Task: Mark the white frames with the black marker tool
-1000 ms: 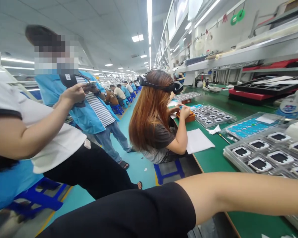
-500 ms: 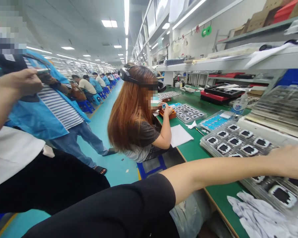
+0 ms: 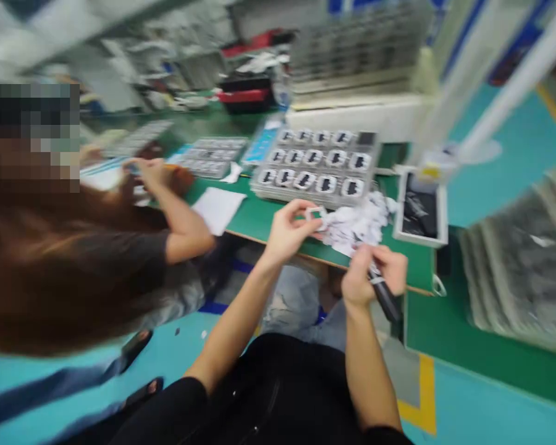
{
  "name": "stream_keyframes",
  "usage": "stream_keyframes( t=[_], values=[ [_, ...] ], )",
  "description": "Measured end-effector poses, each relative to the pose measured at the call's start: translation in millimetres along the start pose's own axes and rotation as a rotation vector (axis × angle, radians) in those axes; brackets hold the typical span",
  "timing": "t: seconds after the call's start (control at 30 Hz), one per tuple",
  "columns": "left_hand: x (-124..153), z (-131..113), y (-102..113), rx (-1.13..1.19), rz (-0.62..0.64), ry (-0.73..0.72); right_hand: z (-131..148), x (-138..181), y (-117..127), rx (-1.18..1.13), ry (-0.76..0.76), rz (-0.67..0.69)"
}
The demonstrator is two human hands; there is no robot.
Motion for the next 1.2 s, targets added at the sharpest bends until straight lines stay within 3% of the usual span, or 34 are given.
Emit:
stream_keyframes(
  t=[0.1, 0.2, 0.37, 0.47, 0.7, 1.2],
  values=[
    [-6, 17, 4, -0.06, 0.035, 0.012, -13, 8, 5, 0.079, 0.036, -0.089],
    [-11, 25, 8, -0.076, 0.082, 0.02, -9, 7, 2, -0.077, 0.014, -0.051],
    [-8, 19, 13, -0.087, 0.067, 0.022, 1, -4, 1, -0.302, -0.004, 0.06],
    [-5, 17, 10, -0.122, 0.083, 0.072, -2, -5, 2, -0.312, -0.047, 0.159],
    [2, 17, 7, -0.129, 0.073, 0.08, 9, -16, -4, -0.292, 0.021, 0.358],
    [6, 14, 7, -0.111, 0.071, 0.048, 19, -25, -16, -0.276, 0.032, 0.388]
  ],
)
Point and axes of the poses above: each hand's wrist, its own x-axis away from the middle knuckle, its own y-axis out of the back of the hand, z = x × y, the point moved 4 cm from there along -x, towards the middle knuckle, and after that the axes turned 7 degrees about y, right-handed, at the moved point
